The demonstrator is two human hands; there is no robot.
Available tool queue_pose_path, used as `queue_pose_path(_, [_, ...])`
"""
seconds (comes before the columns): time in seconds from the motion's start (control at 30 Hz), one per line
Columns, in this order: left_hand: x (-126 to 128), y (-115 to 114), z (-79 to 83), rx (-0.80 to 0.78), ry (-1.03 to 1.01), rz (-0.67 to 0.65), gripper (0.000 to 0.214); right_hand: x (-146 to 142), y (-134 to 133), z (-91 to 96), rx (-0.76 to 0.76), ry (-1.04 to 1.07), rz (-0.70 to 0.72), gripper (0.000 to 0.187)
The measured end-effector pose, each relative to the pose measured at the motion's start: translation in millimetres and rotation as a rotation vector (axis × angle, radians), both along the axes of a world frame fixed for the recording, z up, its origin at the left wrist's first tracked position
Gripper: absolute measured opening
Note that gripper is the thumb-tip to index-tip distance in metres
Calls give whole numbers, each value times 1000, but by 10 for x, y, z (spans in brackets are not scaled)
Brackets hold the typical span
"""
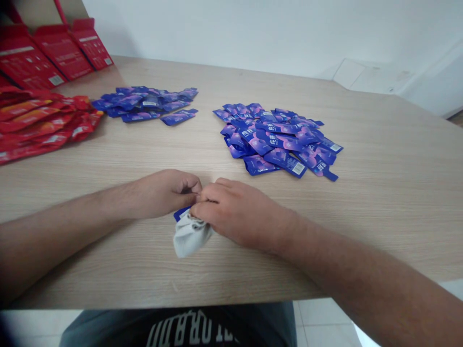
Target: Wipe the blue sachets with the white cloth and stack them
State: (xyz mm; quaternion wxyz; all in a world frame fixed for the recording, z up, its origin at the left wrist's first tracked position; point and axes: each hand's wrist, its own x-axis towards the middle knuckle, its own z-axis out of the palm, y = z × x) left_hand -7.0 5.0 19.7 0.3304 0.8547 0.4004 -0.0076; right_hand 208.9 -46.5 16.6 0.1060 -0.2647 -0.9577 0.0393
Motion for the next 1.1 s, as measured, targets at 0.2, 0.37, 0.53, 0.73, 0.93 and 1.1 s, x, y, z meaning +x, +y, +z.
queue_pose_path(0.2, [8, -12, 6, 9, 15, 27, 20, 39, 63, -36, 6, 72, -129, 15])
queue_pose_path(0.37, [4, 2, -18, 3, 7, 7, 20, 18, 41, -30, 3, 9, 4, 20])
queue_pose_path(0.53, [9, -2, -13, 34, 27, 18, 19, 90, 128, -50, 4, 76, -144, 14])
queue_pose_path(0.73, [0, 3, -24, 3, -2, 10, 19, 27, 56, -25, -18, 7, -22, 18])
queue_pose_path(0.93, [9, 2, -20, 26, 6, 30, 18, 39, 70, -34, -15, 67, -142, 14])
queue_pose_path(1.1, [0, 10, -38, 17, -4, 5, 18, 22, 44, -24, -31, 6, 0, 20])
